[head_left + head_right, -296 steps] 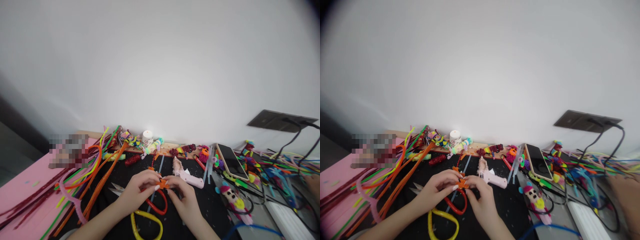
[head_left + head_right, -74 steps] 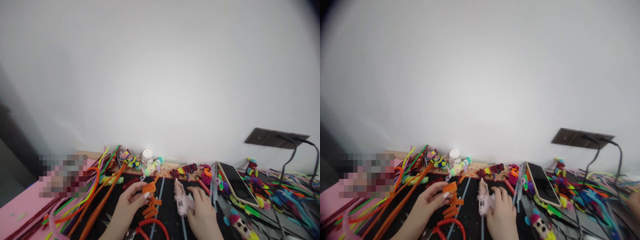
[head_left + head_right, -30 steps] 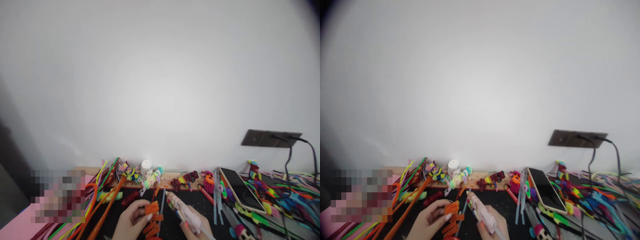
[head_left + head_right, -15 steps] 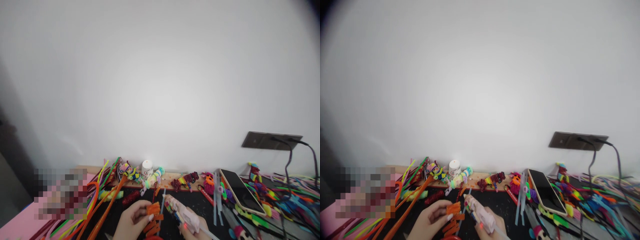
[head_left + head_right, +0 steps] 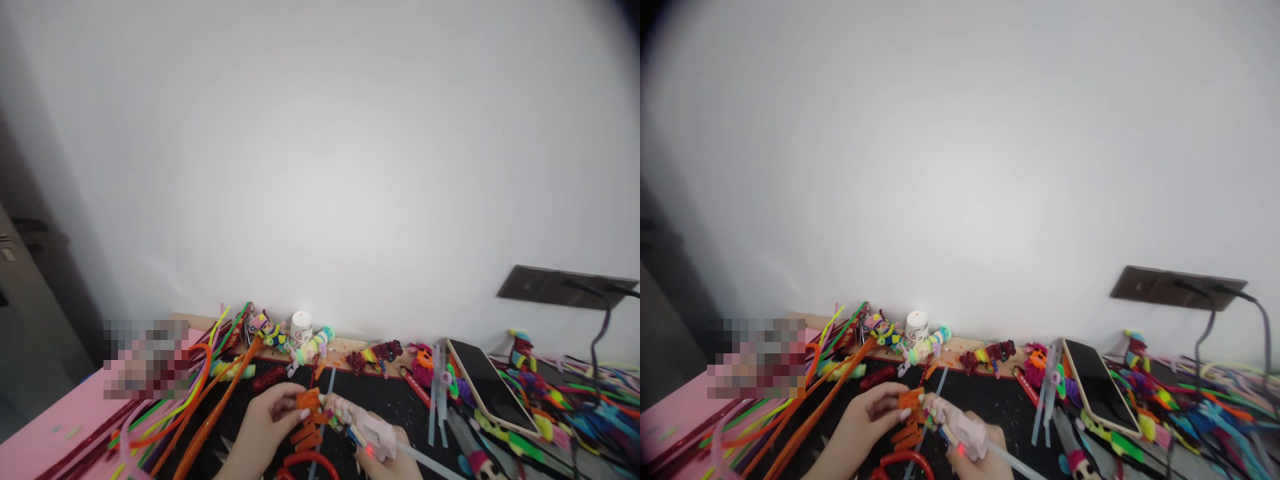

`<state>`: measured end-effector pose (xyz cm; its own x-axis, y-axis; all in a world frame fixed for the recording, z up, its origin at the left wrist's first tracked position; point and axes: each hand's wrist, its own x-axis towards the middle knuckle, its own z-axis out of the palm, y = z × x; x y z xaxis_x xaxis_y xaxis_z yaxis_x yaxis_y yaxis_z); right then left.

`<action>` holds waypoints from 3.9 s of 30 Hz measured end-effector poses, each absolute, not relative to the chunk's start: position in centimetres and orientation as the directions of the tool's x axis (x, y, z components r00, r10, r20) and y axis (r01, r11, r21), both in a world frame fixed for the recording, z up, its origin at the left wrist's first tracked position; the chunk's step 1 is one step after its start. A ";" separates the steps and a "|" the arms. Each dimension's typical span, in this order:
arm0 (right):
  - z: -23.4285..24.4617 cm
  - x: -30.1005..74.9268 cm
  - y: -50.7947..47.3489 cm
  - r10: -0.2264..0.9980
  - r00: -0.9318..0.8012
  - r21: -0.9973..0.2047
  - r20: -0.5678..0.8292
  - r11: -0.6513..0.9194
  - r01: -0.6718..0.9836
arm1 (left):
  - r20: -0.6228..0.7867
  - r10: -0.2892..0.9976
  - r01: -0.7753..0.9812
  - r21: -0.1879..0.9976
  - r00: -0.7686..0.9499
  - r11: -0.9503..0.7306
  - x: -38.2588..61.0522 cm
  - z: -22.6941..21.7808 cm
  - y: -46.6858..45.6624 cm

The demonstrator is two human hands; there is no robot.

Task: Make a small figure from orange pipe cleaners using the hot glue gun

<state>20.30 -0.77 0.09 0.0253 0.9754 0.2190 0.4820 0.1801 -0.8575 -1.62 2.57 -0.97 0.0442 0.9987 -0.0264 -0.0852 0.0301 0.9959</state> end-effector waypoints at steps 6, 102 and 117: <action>0.3 19.9 -1.0 0.983 -0.037 -0.871 0.178 0.175 0.459 | 0.039 0.997 0.000 0.999 0.063 -0.039 -1.6 -1.1 2.3; 1.5 22.2 -0.2 0.958 -0.085 -0.411 0.275 0.197 0.890 | 0.071 0.997 0.011 0.997 -0.027 -0.071 -2.0 -0.2 2.1; 0.7 20.6 -0.5 0.819 -0.196 -0.333 0.538 0.421 0.844 | 0.038 0.999 -0.020 0.999 -0.029 -0.039 -1.9 0.0 2.0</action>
<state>20.56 -0.46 0.66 -0.1963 0.8194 0.5385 0.8439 0.4208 -0.3327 -1.86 2.02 -0.03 -0.0294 0.9988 0.0385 -0.0200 -0.0391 0.9990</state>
